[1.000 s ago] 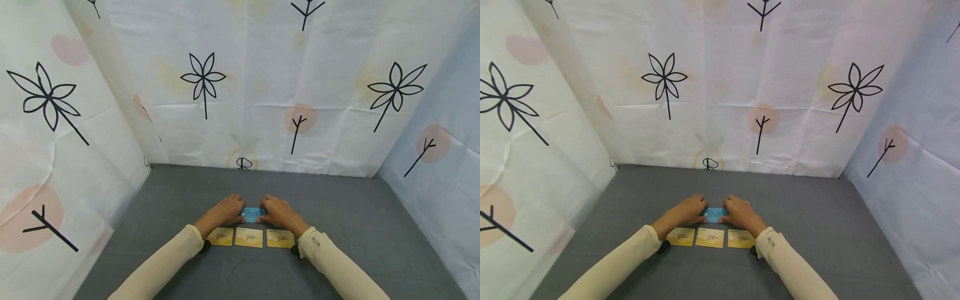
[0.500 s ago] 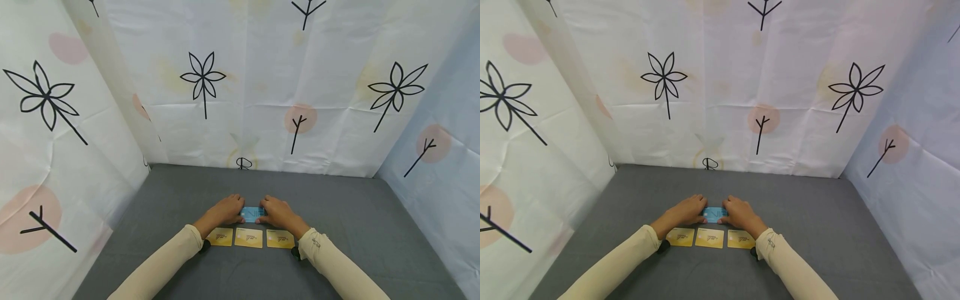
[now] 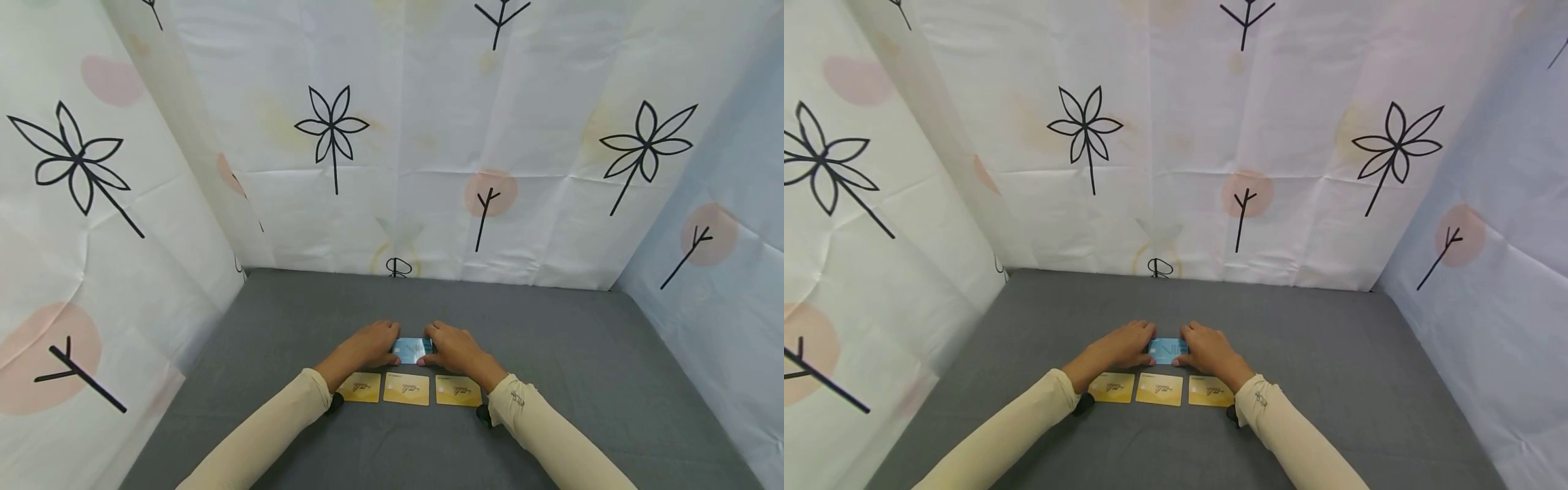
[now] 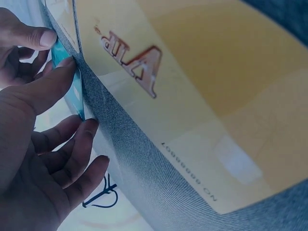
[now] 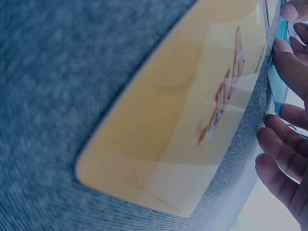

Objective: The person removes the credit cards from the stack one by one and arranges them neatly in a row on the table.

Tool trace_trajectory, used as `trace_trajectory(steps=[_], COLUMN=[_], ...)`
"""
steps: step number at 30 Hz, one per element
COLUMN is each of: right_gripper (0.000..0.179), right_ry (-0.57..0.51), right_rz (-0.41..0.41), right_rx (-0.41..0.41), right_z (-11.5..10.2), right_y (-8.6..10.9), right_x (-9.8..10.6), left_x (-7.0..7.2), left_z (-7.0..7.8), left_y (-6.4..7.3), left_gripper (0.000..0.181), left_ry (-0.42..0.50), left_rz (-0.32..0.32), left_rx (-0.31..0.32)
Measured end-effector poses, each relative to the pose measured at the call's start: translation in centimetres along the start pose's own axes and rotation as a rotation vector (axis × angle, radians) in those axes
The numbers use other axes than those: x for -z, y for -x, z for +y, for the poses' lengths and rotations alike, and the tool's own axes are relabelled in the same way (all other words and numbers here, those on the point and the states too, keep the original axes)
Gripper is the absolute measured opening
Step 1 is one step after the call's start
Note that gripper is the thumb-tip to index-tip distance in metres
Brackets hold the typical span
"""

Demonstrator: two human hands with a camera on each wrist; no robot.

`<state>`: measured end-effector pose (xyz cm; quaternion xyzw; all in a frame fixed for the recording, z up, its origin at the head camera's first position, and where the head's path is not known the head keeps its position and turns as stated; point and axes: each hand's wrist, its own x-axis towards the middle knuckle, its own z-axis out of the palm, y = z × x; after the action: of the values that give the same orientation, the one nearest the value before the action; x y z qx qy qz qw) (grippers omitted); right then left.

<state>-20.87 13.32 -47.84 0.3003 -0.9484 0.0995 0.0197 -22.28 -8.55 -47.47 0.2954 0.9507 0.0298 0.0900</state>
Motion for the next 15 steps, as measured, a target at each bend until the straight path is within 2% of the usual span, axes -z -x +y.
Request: trace_trajectory(steps=[7, 15], right_gripper=[0.045, 0.054], right_ry=[-0.005, 0.005], right_rz=[-0.001, -0.009], right_rx=[-0.003, -0.009], right_z=[-0.02, -0.08], right_y=[0.11, 0.26], right_x=[-0.03, 0.06], left_x=[-0.10, -0.08], left_z=[0.21, 0.27], left_y=[-0.09, -0.08], left_gripper=[0.045, 0.048], left_ry=[-0.010, -0.015], left_rz=[0.012, 0.020], left_rx=[-0.004, -0.013])
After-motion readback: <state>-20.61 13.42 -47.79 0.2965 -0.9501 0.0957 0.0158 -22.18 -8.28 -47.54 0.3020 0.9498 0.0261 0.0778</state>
